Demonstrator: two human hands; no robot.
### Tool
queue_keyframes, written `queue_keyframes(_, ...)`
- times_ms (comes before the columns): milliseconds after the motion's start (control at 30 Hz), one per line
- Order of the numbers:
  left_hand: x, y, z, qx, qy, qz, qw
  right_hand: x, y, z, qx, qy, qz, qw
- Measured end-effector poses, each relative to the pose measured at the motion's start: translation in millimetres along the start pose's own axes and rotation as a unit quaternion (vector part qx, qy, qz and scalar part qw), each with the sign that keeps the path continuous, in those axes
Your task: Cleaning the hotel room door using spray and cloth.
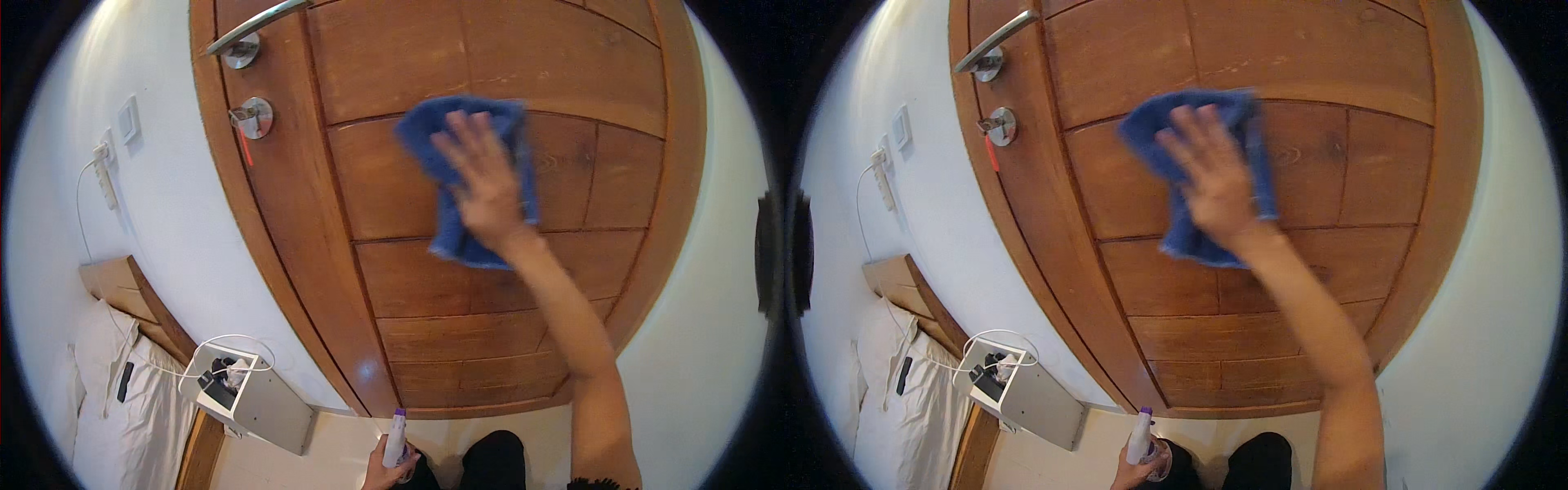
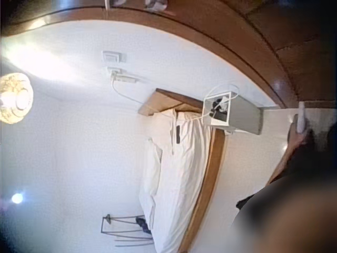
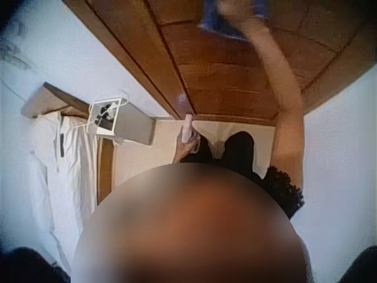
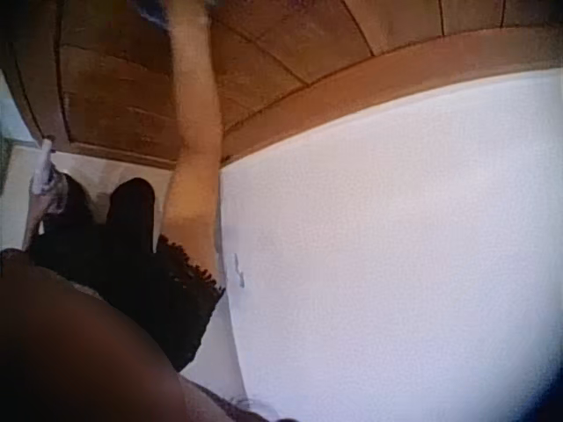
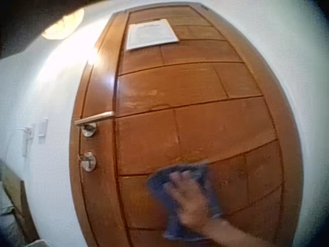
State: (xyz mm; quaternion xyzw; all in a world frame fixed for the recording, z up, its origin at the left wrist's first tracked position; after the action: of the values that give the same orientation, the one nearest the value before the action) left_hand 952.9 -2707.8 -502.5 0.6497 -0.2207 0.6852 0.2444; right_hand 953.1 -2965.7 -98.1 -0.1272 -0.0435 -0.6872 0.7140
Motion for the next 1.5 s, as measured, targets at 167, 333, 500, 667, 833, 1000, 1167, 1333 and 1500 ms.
queue_keyframes(167, -21.4, -0.6, -4.3, 0.017, -0.030, -0.059, 0.998, 93.6, -135.6, -56.2, 0.170, 0.163, -0.164, 0.958)
queue_keyframes(333, -9.5, -15.4, -9.2, 0.055, -0.009, 0.025, 0.998, 108.4, -140.3, -66.4, 0.252, 0.241, -0.218, 0.911)
queue_keyframes(500, -18.0, -17.1, -5.2, 0.048, -0.068, -0.010, 0.996, 21.8, -26.7, -1.9, 0.073, 0.072, -0.211, 0.972)
queue_keyframes(667, -47.3, -12.9, -3.6, 0.062, -0.046, 0.030, 0.997, -47.7, 41.8, -3.2, -0.027, -0.005, -0.016, 0.999)
queue_keyframes(833, -58.8, -5.4, -4.2, 0.040, -0.053, 0.036, 0.997, 29.4, -30.6, -11.3, 0.067, 0.002, 0.016, 0.998)
queue_keyframes(1000, -41.5, 2.6, -5.7, -0.035, -0.111, -0.005, 0.993, 119.1, -165.0, -61.4, 0.178, 0.186, -0.230, 0.938)
queue_keyframes(1167, -19.6, 12.0, 4.5, -0.068, -0.083, -0.022, 0.994, 112.1, -148.4, -56.6, 0.243, 0.203, -0.212, 0.925)
queue_keyframes(1333, -5.3, 20.7, 11.2, -0.060, 0.062, 0.032, 0.996, 8.2, -4.2, -7.0, 0.047, 0.013, -0.148, 0.988)
queue_keyframes(1500, -13.2, 22.0, -1.5, -0.073, -0.087, -0.028, 0.993, -68.1, 66.5, -36.6, -0.089, -0.051, 0.070, 0.992)
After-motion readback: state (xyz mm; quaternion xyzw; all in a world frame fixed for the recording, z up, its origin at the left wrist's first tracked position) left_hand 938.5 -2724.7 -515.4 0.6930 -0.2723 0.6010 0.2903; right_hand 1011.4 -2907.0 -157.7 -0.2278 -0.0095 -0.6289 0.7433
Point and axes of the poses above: each hand's wrist, its own z-axis towards the middle knuckle, its own y-axis out of the palm, x = y × z, the point moved 6 cm from there along z, towards the middle knuckle, and after that the axes turned 7 degrees about x, right-handed, at the moved point
